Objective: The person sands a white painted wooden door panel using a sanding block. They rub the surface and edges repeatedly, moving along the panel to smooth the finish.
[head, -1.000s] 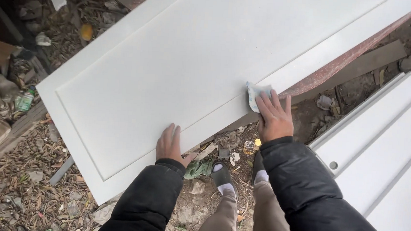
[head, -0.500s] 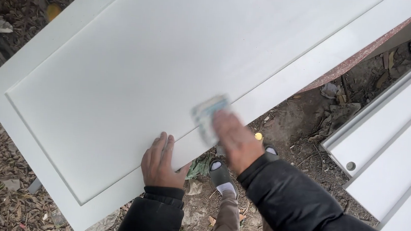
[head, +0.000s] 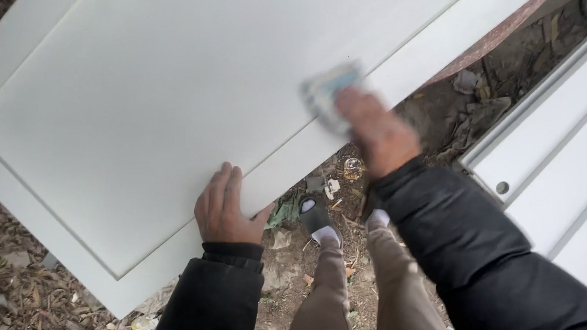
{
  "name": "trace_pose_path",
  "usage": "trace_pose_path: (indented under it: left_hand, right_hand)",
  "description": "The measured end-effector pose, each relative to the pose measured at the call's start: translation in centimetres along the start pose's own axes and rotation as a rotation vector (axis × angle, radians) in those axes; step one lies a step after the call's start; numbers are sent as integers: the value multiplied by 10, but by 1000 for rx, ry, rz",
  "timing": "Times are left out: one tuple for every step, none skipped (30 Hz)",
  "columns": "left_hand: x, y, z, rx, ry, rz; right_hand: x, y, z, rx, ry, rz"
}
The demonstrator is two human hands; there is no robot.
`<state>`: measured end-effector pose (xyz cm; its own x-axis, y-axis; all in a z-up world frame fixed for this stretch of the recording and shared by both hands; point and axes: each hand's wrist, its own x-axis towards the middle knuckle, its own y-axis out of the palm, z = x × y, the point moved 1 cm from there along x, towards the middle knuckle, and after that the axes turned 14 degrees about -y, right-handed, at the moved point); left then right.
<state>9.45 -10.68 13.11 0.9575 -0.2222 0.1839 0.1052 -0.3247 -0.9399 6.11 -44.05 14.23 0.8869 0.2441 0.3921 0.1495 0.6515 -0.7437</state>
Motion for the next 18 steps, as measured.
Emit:
trace_pose_path:
  left_hand:
    - [6,-1,-3,-18,11,-5]
    - [13,-3,-7,-36,23,-9]
    - [13,-2,-7,-41,21,-1]
    - [13,-1,-7,-49,33,-25]
    - [15,-1,-6,-56,49,-50]
    - [10,1,-3,-59,50,-43]
    - [10,4,-1,-81,31,-30]
    - [10,8,1,-103,11,-16]
    - [10,10,0,-109,20,-19]
    - [9,13,0,-106,3,-6]
    - [9,11,3,-97,-11,9]
    - [6,13,0,-97,0,7]
    - [8,15,-1,-103,-21,-23]
    - [8,17,-1,-109,-42,-54]
    - [6,17,2,-103,-46,-60]
    - [3,17,4,-100,-10,-75]
    - [5,23,3,-110,32,-88]
    - [1,28,5,-118,35,-94]
  right_hand:
    - [9,-35,-27,-265,173,-67]
    - [13,-75,-50,-529,345,-132]
    - [2,-72,-63,-531,349,-124]
    - [-9,-70,-77,-567,437,-157]
    - [-19,-68,-91,-603,526,-194]
    - [-8,-31,-56,-605,532,-189]
    - [2,3,-19,-606,403,-144]
    - [3,33,22,-606,273,-99]
    - [-1,24,30,-615,276,-105]
    - [-5,16,38,-406,255,-17]
    - [-8,11,51,-192,231,65]
    - [-28,-7,-8,-196,236,55]
    - [-45,-26,-66,-432,261,-81]
    - [-69,-46,-117,-665,283,-222]
    - [-57,-31,-98,-659,276,-226]
    - [-45,-17,-78,-689,293,-246]
    - [-34,-7,-62,-732,315,-264]
    - [-16,29,-23,-741,311,-267]
